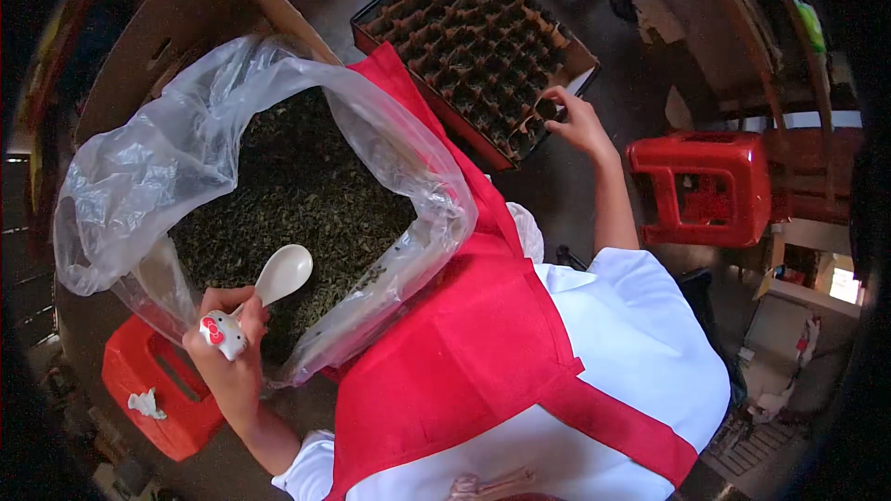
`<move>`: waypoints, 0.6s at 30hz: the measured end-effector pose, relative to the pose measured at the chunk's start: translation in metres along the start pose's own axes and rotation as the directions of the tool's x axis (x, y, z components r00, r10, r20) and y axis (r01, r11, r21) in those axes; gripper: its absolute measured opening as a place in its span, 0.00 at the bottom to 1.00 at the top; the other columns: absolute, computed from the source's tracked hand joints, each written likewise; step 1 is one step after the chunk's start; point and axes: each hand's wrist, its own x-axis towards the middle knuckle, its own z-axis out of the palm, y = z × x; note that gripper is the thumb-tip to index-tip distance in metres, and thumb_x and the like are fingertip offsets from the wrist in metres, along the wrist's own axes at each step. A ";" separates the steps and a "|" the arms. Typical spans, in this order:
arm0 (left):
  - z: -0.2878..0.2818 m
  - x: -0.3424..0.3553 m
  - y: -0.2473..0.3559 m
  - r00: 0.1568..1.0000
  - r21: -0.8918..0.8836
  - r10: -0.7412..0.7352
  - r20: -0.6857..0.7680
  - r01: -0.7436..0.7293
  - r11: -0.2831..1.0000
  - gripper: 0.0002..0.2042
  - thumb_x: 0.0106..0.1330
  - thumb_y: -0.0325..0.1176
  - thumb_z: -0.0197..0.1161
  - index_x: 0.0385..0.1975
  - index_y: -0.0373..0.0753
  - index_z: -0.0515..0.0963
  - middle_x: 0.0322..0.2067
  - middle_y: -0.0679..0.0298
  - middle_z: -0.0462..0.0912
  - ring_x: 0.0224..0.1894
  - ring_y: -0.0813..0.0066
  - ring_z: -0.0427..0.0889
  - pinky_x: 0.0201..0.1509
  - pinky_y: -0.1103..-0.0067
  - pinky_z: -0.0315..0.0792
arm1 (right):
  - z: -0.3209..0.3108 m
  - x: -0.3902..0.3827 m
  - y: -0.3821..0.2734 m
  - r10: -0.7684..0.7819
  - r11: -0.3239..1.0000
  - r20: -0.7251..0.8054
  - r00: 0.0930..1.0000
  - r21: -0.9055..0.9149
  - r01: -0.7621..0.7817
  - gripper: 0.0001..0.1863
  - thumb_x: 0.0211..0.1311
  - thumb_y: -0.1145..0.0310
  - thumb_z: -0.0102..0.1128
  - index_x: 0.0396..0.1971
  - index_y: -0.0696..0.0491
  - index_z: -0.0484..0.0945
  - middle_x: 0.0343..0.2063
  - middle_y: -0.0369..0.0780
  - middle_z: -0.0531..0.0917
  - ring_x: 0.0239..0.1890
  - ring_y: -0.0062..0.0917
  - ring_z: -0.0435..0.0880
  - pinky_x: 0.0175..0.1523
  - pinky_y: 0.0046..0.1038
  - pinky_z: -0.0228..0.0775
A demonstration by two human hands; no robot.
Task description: Scoop dried tea leaves from a large bulk container and sort them into smaller piles or containers.
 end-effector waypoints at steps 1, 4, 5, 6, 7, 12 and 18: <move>0.000 0.000 -0.001 1.000 -0.010 -0.005 0.009 0.005 1.000 0.08 0.62 0.28 0.65 0.30 0.27 0.78 0.20 0.62 0.81 0.24 0.80 0.79 0.27 0.83 0.71 | 0.001 -0.001 0.000 0.001 1.000 0.000 1.000 0.000 -0.001 0.30 0.46 0.75 0.67 0.53 0.50 0.70 0.48 0.43 0.81 0.52 0.36 0.79 0.56 0.32 0.69; 0.000 0.000 0.003 0.999 0.033 -0.037 0.025 0.036 0.999 0.08 0.62 0.28 0.65 0.30 0.27 0.78 0.20 0.62 0.80 0.24 0.80 0.78 0.28 0.83 0.70 | 0.000 -0.004 -0.003 -0.110 0.992 -0.053 0.993 0.058 0.113 0.33 0.44 0.77 0.68 0.55 0.49 0.70 0.49 0.43 0.80 0.53 0.35 0.79 0.58 0.32 0.69; -0.001 -0.001 0.004 0.999 0.037 -0.041 0.018 0.040 0.999 0.08 0.62 0.28 0.65 0.30 0.27 0.78 0.20 0.62 0.80 0.24 0.80 0.78 0.28 0.83 0.70 | -0.004 -0.006 -0.009 -0.079 0.991 -0.027 0.997 0.109 0.081 0.34 0.44 0.77 0.68 0.56 0.49 0.70 0.50 0.43 0.80 0.53 0.35 0.78 0.58 0.33 0.69; -0.002 -0.002 0.006 0.999 0.050 -0.028 0.017 0.027 0.998 0.08 0.62 0.28 0.65 0.31 0.28 0.78 0.20 0.63 0.80 0.24 0.81 0.78 0.28 0.83 0.70 | -0.008 -0.007 -0.015 -0.050 0.986 0.001 0.999 0.160 0.050 0.35 0.43 0.78 0.68 0.57 0.49 0.69 0.51 0.43 0.80 0.54 0.34 0.78 0.59 0.33 0.69; -0.003 -0.003 0.004 1.000 0.058 -0.018 0.010 0.017 0.998 0.07 0.62 0.28 0.65 0.31 0.28 0.78 0.20 0.63 0.80 0.24 0.81 0.77 0.28 0.82 0.70 | -0.013 -0.009 -0.020 -0.065 0.985 0.004 0.998 0.158 0.063 0.35 0.43 0.78 0.68 0.57 0.49 0.69 0.51 0.43 0.80 0.54 0.34 0.78 0.59 0.33 0.69; 0.012 0.023 -0.001 0.993 0.167 0.113 -0.015 -0.109 0.980 0.05 0.63 0.27 0.63 0.34 0.34 0.78 0.19 0.59 0.78 0.23 0.78 0.78 0.28 0.79 0.70 | -0.039 -0.022 -0.028 0.016 0.991 -0.044 0.999 0.136 -0.010 0.29 0.48 0.78 0.65 0.54 0.53 0.72 0.48 0.44 0.81 0.52 0.31 0.79 0.56 0.31 0.71; 0.034 0.046 0.003 0.901 0.160 0.338 0.273 -0.389 0.907 0.06 0.58 0.24 0.61 0.33 0.35 0.72 0.27 0.51 0.77 0.31 0.51 0.79 0.33 0.65 0.72 | -0.068 -0.003 -0.140 -0.338 0.874 -0.080 0.938 0.342 0.344 0.16 0.62 0.77 0.59 0.51 0.58 0.74 0.45 0.38 0.81 0.50 0.20 0.79 0.54 0.24 0.71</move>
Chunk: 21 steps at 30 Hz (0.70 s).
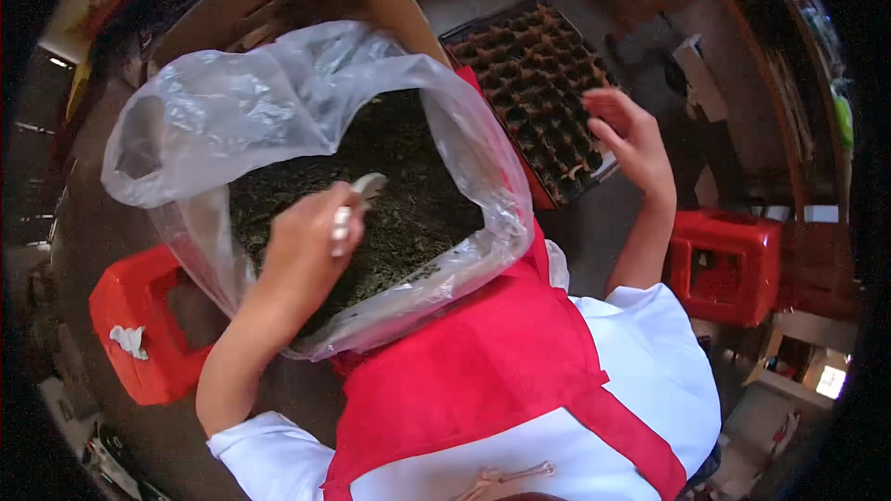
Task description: Scoop dried tea leaves from a large bulk container and sort them into smaller piles or containers.
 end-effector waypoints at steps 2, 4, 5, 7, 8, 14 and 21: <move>0.009 0.002 0.006 0.999 -0.029 0.034 0.041 -0.033 0.999 0.04 0.60 0.25 0.60 0.32 0.35 0.72 0.26 0.50 0.78 0.30 0.51 0.80 0.32 0.66 0.73 | 0.009 0.031 -0.046 -0.177 0.984 0.054 0.983 0.034 0.176 0.15 0.62 0.77 0.59 0.50 0.57 0.75 0.45 0.38 0.81 0.50 0.20 0.79 0.54 0.24 0.71; 0.017 0.005 0.007 0.996 -0.112 0.019 0.082 -0.010 0.994 0.04 0.61 0.27 0.61 0.33 0.35 0.75 0.23 0.50 0.79 0.26 0.56 0.81 0.29 0.70 0.73 | 0.028 0.067 -0.081 -0.400 0.915 0.117 0.909 0.096 0.391 0.13 0.62 0.77 0.58 0.47 0.58 0.76 0.44 0.37 0.81 0.49 0.19 0.79 0.54 0.24 0.71; 0.019 0.005 0.009 0.995 -0.199 -0.011 0.103 0.032 0.979 0.04 0.62 0.28 0.62 0.33 0.35 0.77 0.22 0.52 0.79 0.23 0.62 0.81 0.27 0.73 0.72 | 0.037 0.085 -0.099 -0.464 0.884 0.131 0.876 0.122 0.451 0.11 0.63 0.77 0.57 0.45 0.58 0.77 0.42 0.37 0.82 0.48 0.19 0.79 0.55 0.24 0.71; 0.016 0.007 0.013 0.991 -0.240 -0.032 0.132 0.064 0.969 0.05 0.64 0.29 0.59 0.31 0.33 0.77 0.21 0.56 0.80 0.24 0.73 0.83 0.28 0.77 0.74 | 0.060 0.122 -0.133 -0.578 0.815 0.175 0.797 0.089 0.572 0.12 0.60 0.76 0.58 0.44 0.58 0.77 0.39 0.39 0.83 0.46 0.20 0.81 0.54 0.23 0.71; 0.012 0.010 0.017 0.977 -0.369 -0.086 0.197 0.155 0.916 0.06 0.66 0.29 0.59 0.32 0.32 0.77 0.22 0.58 0.81 0.26 0.75 0.83 0.30 0.79 0.75 | 0.067 0.138 -0.143 -0.659 0.745 0.186 0.729 0.022 0.667 0.12 0.58 0.76 0.59 0.43 0.58 0.78 0.37 0.41 0.83 0.44 0.24 0.82 0.51 0.26 0.72; -0.001 0.001 0.013 0.926 -0.614 -0.235 0.295 0.372 0.697 0.09 0.69 0.31 0.56 0.35 0.29 0.76 0.29 0.60 0.83 0.31 0.79 0.84 0.36 0.82 0.78 | 0.148 0.235 -0.178 -0.526 0.443 0.594 0.608 -0.419 0.792 0.13 0.52 0.77 0.57 0.39 0.54 0.79 0.38 0.47 0.83 0.45 0.45 0.81 0.46 0.42 0.73; -0.025 -0.019 0.016 0.929 -0.698 -0.295 0.222 0.363 0.617 0.09 0.70 0.30 0.55 0.39 0.29 0.76 0.31 0.56 0.83 0.31 0.75 0.84 0.37 0.81 0.79 | 0.227 0.305 -0.149 -0.155 0.338 0.829 0.537 -0.466 0.818 0.17 0.58 0.70 0.55 0.49 0.53 0.75 0.46 0.48 0.81 0.52 0.45 0.78 0.53 0.44 0.72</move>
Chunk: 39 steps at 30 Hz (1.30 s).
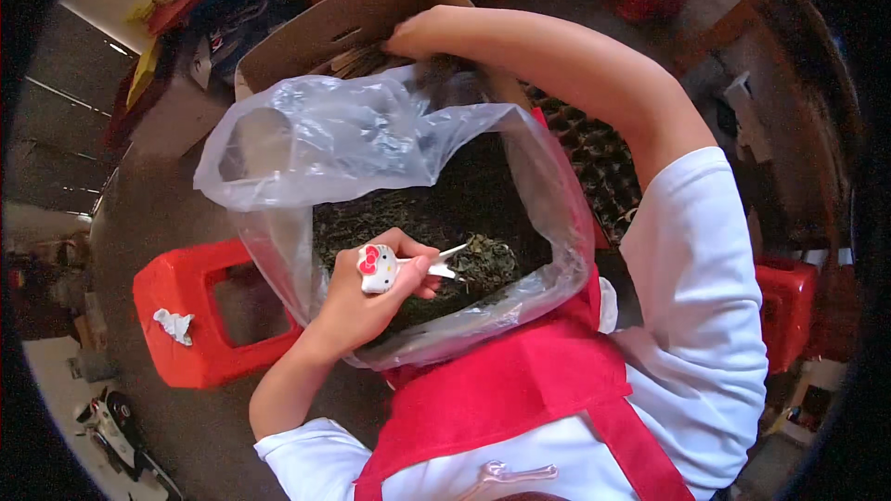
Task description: Scoop dried tea leaves from a large bulk container and sort them into smaller piles or containers.
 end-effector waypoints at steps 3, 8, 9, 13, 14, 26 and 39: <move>-0.003 -0.008 -0.002 1.000 -0.016 -0.009 -0.018 0.009 1.000 0.09 0.69 0.30 0.56 0.39 0.29 0.76 0.31 0.56 0.83 0.32 0.75 0.84 0.37 0.81 0.79 | 0.015 0.025 0.005 -0.024 0.999 0.020 1.000 0.025 0.023 0.21 0.59 0.67 0.55 0.52 0.55 0.71 0.48 0.49 0.80 0.52 0.45 0.78 0.54 0.43 0.71; -0.005 -0.013 -0.011 1.000 -0.047 0.000 -0.013 -0.001 0.999 0.10 0.69 0.31 0.56 0.40 0.28 0.76 0.32 0.55 0.83 0.33 0.74 0.84 0.37 0.81 0.79 | -0.001 0.030 0.011 -0.141 0.983 0.253 0.957 -0.081 0.166 0.24 0.58 0.65 0.55 0.54 0.58 0.70 0.48 0.50 0.80 0.52 0.44 0.78 0.54 0.41 0.70; -0.005 -0.012 -0.012 1.000 -0.059 0.014 -0.006 -0.014 0.998 0.10 0.69 0.31 0.56 0.40 0.28 0.76 0.32 0.55 0.83 0.33 0.74 0.84 0.37 0.81 0.79 | -0.002 0.027 0.013 -0.094 0.990 0.274 0.957 -0.072 0.118 0.24 0.56 0.65 0.56 0.53 0.59 0.71 0.47 0.50 0.80 0.51 0.44 0.79 0.54 0.41 0.70; -0.007 -0.014 -0.013 1.000 -0.058 0.011 0.001 -0.011 0.998 0.11 0.69 0.32 0.57 0.40 0.28 0.76 0.32 0.55 0.83 0.33 0.73 0.84 0.37 0.81 0.80 | -0.020 0.005 0.007 -0.087 0.995 0.274 0.958 0.065 0.071 0.24 0.48 0.66 0.62 0.48 0.59 0.75 0.45 0.50 0.82 0.49 0.44 0.79 0.52 0.41 0.70; -0.008 -0.015 -0.014 1.000 -0.062 0.011 -0.007 -0.011 0.998 0.11 0.69 0.32 0.57 0.40 0.28 0.76 0.32 0.55 0.83 0.33 0.73 0.84 0.37 0.81 0.80 | -0.027 -0.001 0.000 -0.093 0.995 0.275 0.957 0.061 0.079 0.24 0.48 0.66 0.62 0.48 0.59 0.75 0.45 0.50 0.82 0.49 0.44 0.79 0.52 0.41 0.70; 0.000 -0.012 -0.010 1.000 -0.056 0.006 -0.003 -0.007 0.998 0.10 0.69 0.32 0.58 0.40 0.29 0.77 0.33 0.56 0.84 0.33 0.75 0.84 0.36 0.81 0.79 | -0.039 -0.032 0.018 -0.078 0.987 -0.298 0.951 0.112 0.116 0.34 0.39 0.73 0.66 0.54 0.51 0.72 0.40 0.50 0.82 0.48 0.45 0.80 0.49 0.42 0.72; 0.003 -0.011 -0.013 0.999 -0.026 0.042 -0.020 -0.042 0.999 0.09 0.69 0.31 0.58 0.39 0.30 0.77 0.33 0.56 0.83 0.31 0.75 0.84 0.34 0.82 0.79 | -0.070 -0.125 0.002 0.061 0.907 -0.584 0.810 0.371 0.199 0.28 0.50 0.81 0.55 0.54 0.45 0.68 0.39 0.42 0.80 0.39 0.30 0.80 0.42 0.31 0.72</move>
